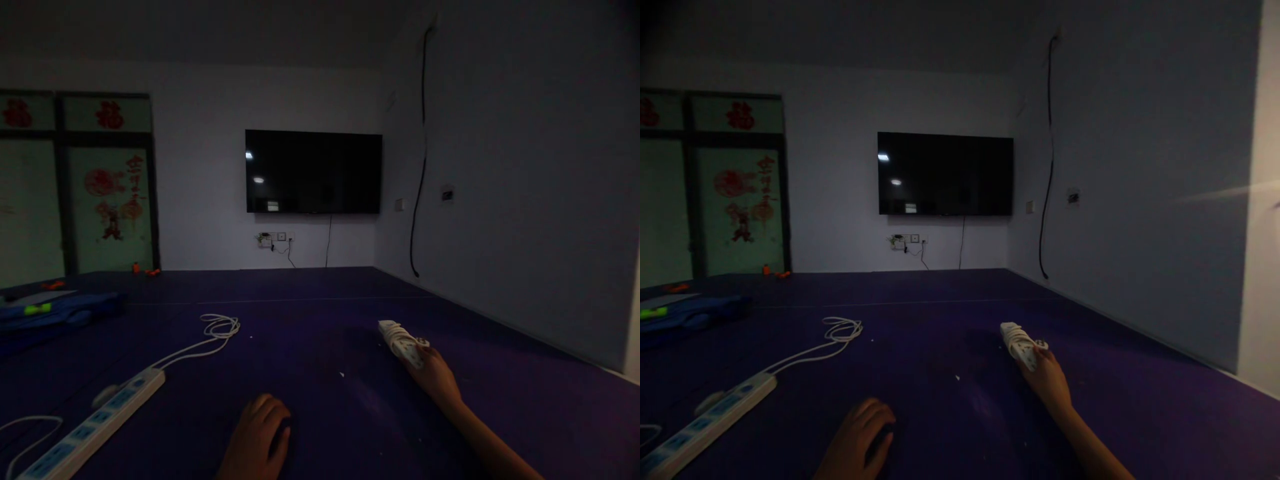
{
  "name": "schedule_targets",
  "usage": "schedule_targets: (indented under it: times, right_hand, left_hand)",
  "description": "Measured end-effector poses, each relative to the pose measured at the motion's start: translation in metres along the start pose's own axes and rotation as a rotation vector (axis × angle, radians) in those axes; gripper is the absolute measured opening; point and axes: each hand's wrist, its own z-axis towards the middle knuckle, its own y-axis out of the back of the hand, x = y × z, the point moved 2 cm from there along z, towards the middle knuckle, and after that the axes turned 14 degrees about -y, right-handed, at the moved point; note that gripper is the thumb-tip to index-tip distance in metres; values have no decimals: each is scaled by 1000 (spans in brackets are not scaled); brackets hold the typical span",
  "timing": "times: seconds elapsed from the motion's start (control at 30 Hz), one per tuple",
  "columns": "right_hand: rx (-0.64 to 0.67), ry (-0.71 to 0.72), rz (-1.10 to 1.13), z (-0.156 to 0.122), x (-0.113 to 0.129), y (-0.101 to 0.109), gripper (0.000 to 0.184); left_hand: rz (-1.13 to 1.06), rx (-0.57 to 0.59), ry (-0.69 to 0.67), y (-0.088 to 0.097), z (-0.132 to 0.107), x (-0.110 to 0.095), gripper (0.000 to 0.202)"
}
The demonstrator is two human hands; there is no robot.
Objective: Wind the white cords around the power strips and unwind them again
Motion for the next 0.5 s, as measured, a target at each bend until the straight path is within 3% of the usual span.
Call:
schedule_targets:
  times: [0.2, 0.5]
  right_hand:
    - [60, 7, -114, 1, -1, -1, 55]
    - [-52, 48, -263, -8, 8, 6, 54]
  left_hand:
    - [-103, 54, -51, -5, -2, 0, 19]
    - [-214, 131, 24, -5, -2, -2, 18]
